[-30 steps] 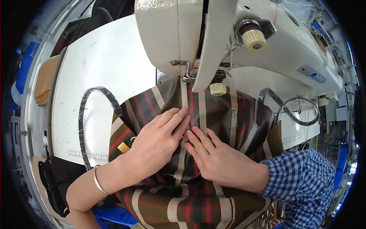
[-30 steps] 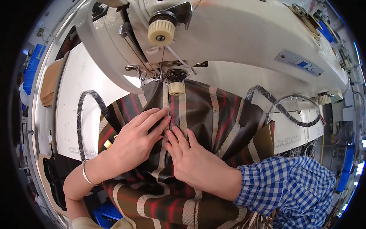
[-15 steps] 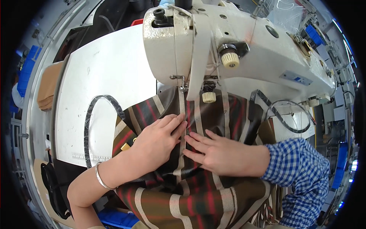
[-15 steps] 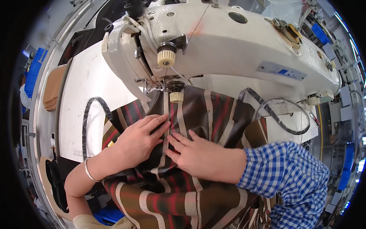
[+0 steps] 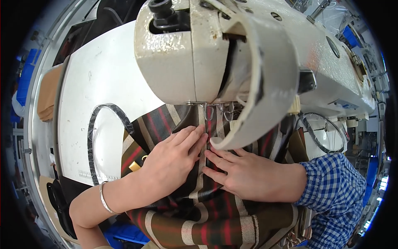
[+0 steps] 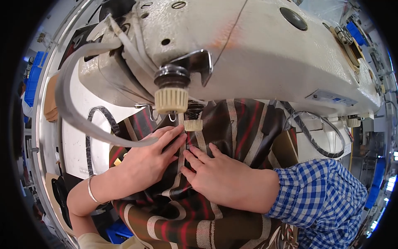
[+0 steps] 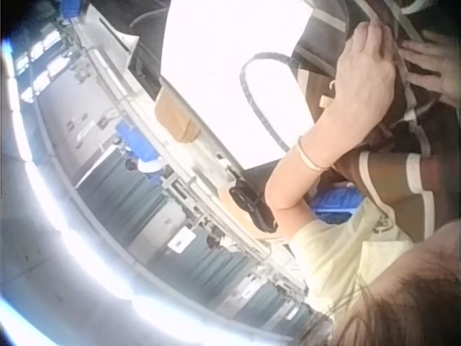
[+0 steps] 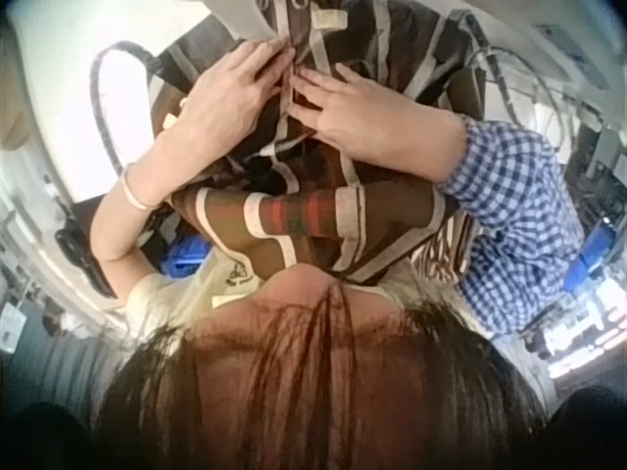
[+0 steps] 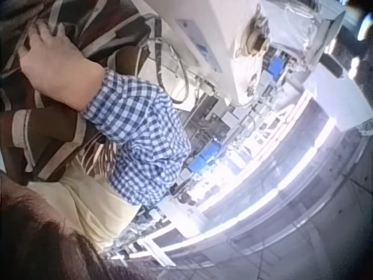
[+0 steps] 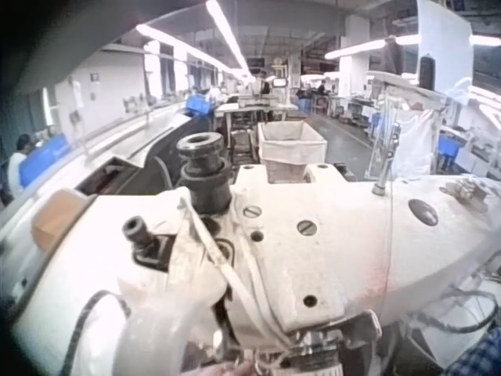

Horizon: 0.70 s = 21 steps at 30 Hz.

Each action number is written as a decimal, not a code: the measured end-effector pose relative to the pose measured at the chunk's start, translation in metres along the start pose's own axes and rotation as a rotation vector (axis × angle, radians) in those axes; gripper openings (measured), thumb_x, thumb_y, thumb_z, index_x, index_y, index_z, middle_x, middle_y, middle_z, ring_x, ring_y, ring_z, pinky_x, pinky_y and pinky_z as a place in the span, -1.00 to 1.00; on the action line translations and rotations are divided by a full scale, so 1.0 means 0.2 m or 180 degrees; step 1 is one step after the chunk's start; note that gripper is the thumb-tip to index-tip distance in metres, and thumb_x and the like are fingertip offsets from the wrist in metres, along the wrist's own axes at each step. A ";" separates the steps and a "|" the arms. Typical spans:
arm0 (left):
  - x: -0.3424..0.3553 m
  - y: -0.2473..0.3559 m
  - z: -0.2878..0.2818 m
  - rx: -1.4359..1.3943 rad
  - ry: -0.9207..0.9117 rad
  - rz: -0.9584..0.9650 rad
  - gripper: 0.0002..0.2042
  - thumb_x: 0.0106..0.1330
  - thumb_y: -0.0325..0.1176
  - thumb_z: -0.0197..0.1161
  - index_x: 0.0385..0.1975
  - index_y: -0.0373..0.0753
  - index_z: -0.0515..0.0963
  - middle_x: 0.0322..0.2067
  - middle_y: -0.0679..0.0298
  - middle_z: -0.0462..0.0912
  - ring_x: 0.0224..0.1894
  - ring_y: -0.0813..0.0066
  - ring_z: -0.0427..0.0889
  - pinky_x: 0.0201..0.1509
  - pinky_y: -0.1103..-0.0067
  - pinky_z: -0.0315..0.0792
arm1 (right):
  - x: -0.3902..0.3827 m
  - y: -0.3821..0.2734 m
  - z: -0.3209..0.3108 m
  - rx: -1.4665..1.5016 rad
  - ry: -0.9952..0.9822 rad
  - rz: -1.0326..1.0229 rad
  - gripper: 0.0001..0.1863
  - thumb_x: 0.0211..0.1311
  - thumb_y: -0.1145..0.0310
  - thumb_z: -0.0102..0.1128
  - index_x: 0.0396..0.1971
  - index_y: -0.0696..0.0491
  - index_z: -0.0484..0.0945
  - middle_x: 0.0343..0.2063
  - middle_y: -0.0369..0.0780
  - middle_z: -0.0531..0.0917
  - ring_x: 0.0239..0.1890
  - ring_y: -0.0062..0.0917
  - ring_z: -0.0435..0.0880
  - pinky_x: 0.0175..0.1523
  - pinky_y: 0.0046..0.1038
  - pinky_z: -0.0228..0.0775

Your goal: Sewing the lining and finishing parts of a striped tote bag using an industrial sewing machine.

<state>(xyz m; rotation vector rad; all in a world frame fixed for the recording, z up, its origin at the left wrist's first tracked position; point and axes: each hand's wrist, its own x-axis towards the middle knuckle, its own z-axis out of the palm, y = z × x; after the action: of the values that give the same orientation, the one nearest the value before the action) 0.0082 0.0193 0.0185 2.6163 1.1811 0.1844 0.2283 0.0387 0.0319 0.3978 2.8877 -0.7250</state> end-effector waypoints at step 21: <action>0.09 -0.12 -0.09 -0.0155 -0.0708 -0.0215 -0.45 0.01 -0.49 0.20 0.12 -0.43 0.45 -0.05 0.10 0.47 0.06 0.26 0.45 0.10 0.48 0.40 | 0.06 0.14 -0.08 0.0502 0.0062 0.0261 -0.67 0.19 0.42 0.01 -0.05 0.18 0.51 -0.17 -0.07 0.61 -0.08 -0.16 0.61 0.08 0.05 0.44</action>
<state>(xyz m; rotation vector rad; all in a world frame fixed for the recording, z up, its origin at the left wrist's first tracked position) -0.0014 0.0517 0.0296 2.4742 1.1691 -0.0882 0.2241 0.0716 0.0312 0.5412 2.8222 -0.9427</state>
